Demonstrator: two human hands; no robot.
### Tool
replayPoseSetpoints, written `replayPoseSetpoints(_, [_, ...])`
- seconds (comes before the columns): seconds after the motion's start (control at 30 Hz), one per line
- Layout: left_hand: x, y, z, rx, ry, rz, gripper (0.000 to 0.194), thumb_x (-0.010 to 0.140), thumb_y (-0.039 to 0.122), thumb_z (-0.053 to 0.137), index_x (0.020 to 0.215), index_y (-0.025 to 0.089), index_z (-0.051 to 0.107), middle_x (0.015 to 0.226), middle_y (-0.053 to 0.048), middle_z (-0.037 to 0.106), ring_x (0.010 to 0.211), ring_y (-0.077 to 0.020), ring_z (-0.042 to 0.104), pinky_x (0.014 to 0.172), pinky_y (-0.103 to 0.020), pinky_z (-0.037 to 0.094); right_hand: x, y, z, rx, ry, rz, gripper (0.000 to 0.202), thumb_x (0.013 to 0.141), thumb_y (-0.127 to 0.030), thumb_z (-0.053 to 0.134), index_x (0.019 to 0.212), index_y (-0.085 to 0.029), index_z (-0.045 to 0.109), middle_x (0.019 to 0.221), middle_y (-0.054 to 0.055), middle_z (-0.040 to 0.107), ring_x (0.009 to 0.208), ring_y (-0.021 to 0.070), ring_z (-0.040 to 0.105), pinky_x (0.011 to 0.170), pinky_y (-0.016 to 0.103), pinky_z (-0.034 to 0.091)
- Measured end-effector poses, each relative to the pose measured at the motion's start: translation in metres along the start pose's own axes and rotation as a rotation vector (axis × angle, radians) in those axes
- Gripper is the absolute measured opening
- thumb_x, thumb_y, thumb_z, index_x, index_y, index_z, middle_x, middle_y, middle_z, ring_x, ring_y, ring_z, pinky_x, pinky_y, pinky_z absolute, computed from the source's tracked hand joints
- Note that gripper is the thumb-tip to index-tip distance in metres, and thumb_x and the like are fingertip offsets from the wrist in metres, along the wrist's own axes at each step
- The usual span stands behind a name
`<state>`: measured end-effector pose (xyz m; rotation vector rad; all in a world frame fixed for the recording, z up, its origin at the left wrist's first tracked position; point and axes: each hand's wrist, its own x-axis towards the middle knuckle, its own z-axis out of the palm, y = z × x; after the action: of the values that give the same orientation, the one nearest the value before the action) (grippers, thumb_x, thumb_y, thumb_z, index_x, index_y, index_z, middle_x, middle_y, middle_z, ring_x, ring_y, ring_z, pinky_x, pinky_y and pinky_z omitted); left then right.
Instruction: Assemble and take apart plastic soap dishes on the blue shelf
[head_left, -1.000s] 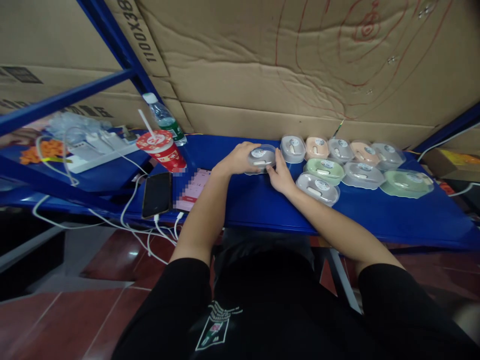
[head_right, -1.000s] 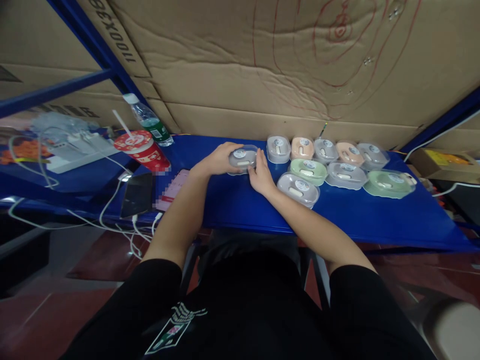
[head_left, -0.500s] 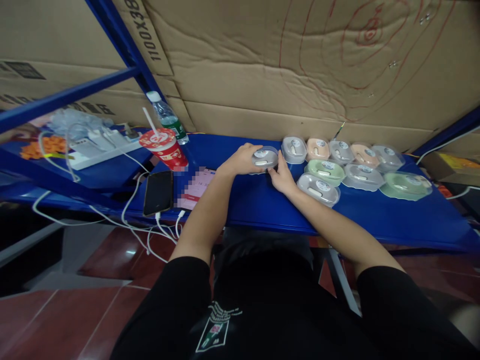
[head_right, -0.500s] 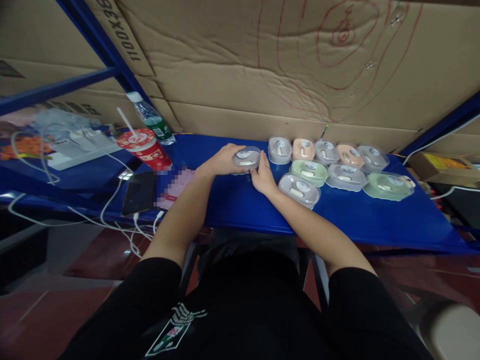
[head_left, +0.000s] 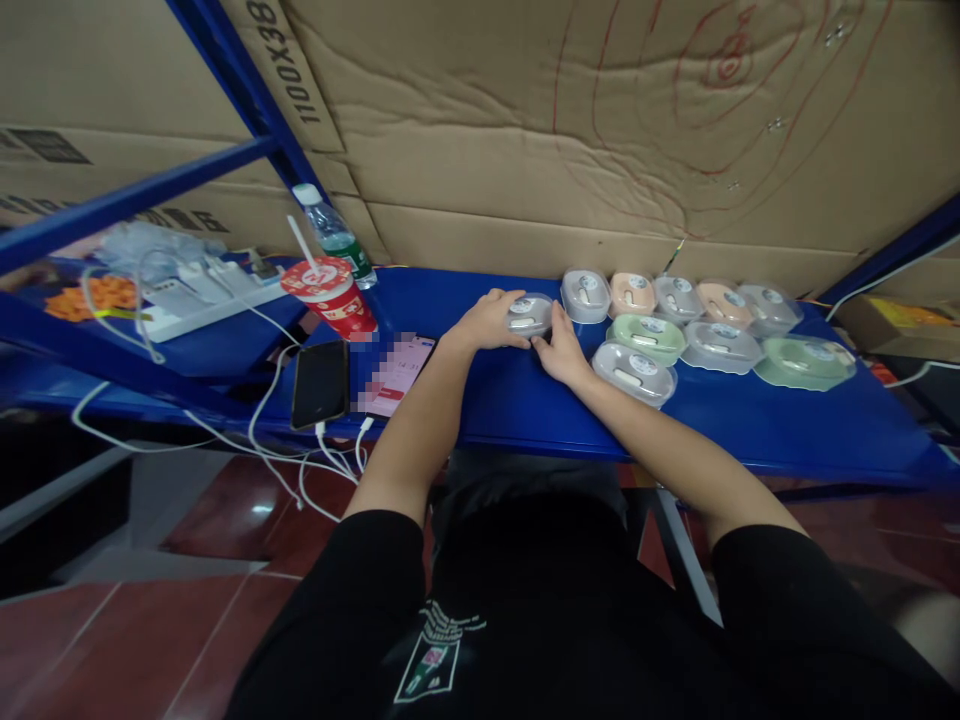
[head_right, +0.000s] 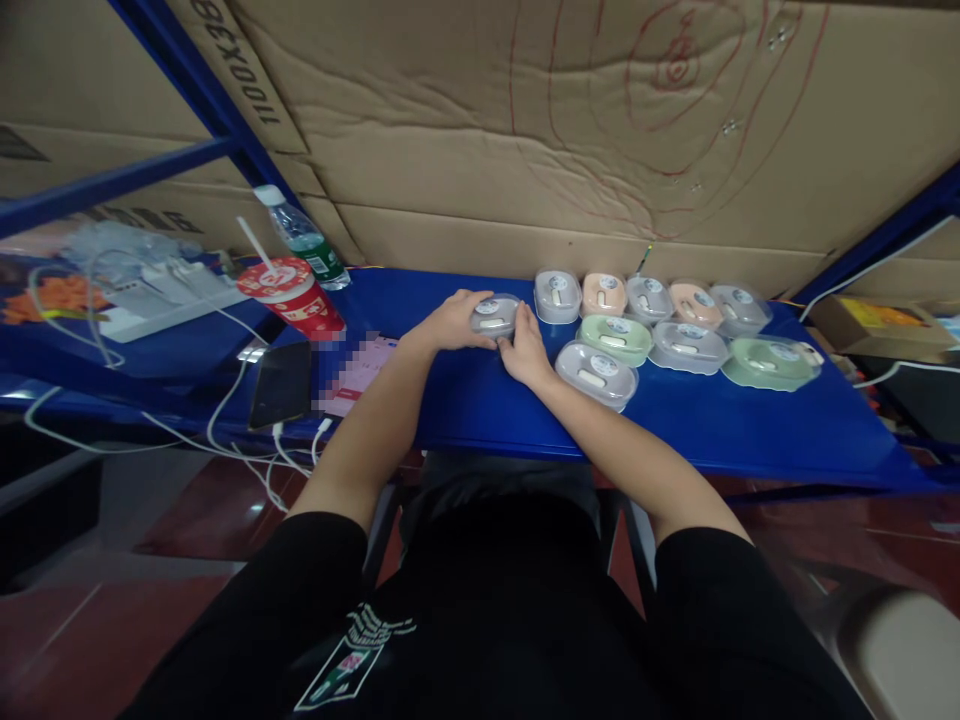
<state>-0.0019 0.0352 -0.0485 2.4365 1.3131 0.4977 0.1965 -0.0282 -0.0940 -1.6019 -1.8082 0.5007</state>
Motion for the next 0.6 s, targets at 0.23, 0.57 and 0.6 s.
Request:
replayPoseSetpoints(0.23, [0.001,0.002,0.001,-0.013,0.013,-0.007,0.117,0.067,0.053,0.095,0.167,0.015,0.047,0.158,-0.023,0.053,0.148,-0.0405,0.053,0.127,-0.048,0.04,-0.006,0.0,0.002,0.018,0.057,-0.014,0.097,0.095,-0.035,0.067,0.176,-0.01,0.021,0.183,0.025,0.017,0.172,0.0385,0.014,0.137,0.063,0.022])
replayPoseSetpoints(0.57, [0.002,0.004,0.011,-0.108,0.139,-0.087,0.127,0.066,0.066,0.095,0.169,0.015,0.04,0.18,-0.029,0.017,0.166,-0.0512,0.022,0.131,-0.062,0.03,-0.029,-0.021,-0.009,-0.163,0.024,-0.205,0.094,0.096,-0.03,0.068,0.177,-0.017,0.021,0.186,0.019,0.007,0.173,0.0416,0.001,0.136,0.07,0.019])
replayPoseSetpoints(0.6, [0.002,0.007,0.012,-0.106,0.137,-0.087,0.12,0.071,0.063,0.092,0.168,0.014,0.041,0.178,-0.029,0.025,0.165,-0.0494,0.027,0.131,-0.061,0.032,-0.03,-0.023,-0.009,-0.173,0.013,-0.213,0.094,0.096,-0.03,0.068,0.177,-0.017,0.022,0.186,0.019,0.008,0.173,0.0417,0.001,0.136,0.069,0.02])
